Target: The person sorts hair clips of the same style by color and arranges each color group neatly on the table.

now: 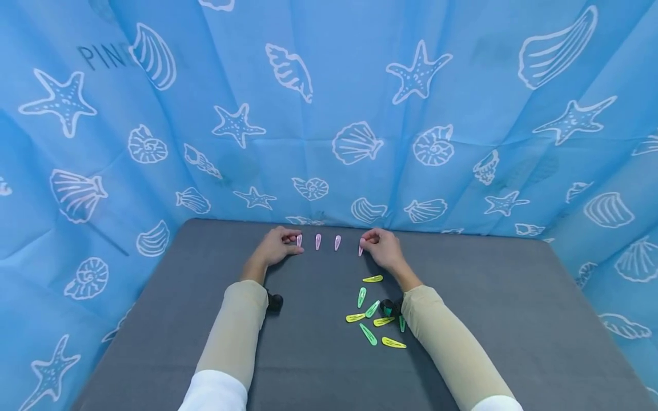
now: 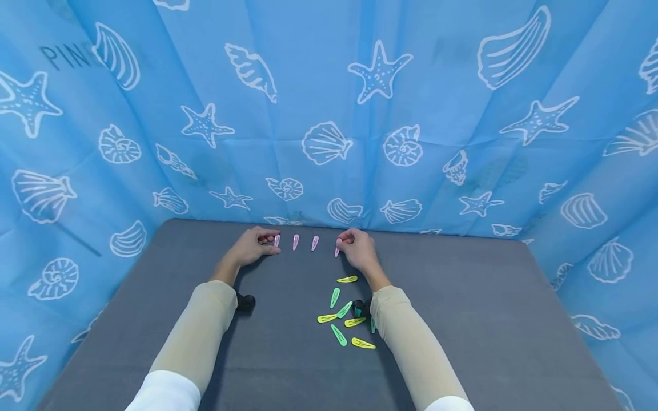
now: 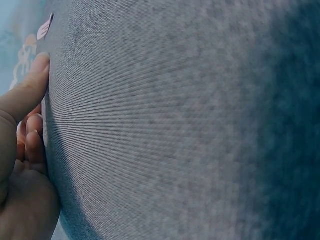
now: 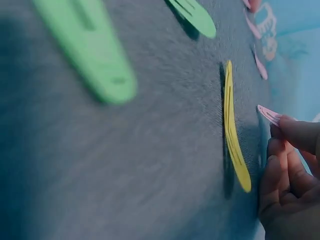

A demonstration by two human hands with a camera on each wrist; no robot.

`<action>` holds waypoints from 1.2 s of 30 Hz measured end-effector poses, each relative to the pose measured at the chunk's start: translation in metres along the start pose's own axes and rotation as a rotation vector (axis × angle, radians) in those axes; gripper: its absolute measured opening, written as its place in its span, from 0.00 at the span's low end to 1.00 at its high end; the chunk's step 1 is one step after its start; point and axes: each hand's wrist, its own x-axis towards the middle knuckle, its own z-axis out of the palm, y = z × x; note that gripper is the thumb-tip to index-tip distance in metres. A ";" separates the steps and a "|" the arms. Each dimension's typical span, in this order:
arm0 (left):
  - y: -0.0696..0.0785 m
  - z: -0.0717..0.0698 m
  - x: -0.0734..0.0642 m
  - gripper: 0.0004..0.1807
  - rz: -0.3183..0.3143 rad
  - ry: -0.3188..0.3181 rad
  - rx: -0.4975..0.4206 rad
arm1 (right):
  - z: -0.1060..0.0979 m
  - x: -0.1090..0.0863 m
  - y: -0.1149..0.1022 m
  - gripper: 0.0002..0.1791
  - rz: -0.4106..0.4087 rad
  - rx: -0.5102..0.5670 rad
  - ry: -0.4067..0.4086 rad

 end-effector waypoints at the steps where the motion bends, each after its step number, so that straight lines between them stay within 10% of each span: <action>1: 0.001 0.000 0.000 0.31 0.002 -0.001 0.000 | 0.000 0.002 -0.001 0.09 0.007 -0.011 0.007; 22: 0.010 0.005 0.000 0.32 -0.025 -0.003 0.009 | 0.002 0.006 -0.009 0.12 0.127 -0.132 -0.023; 36: -0.003 -0.002 0.001 0.37 0.003 -0.011 -0.018 | -0.016 -0.003 -0.006 0.26 0.045 -0.123 -0.168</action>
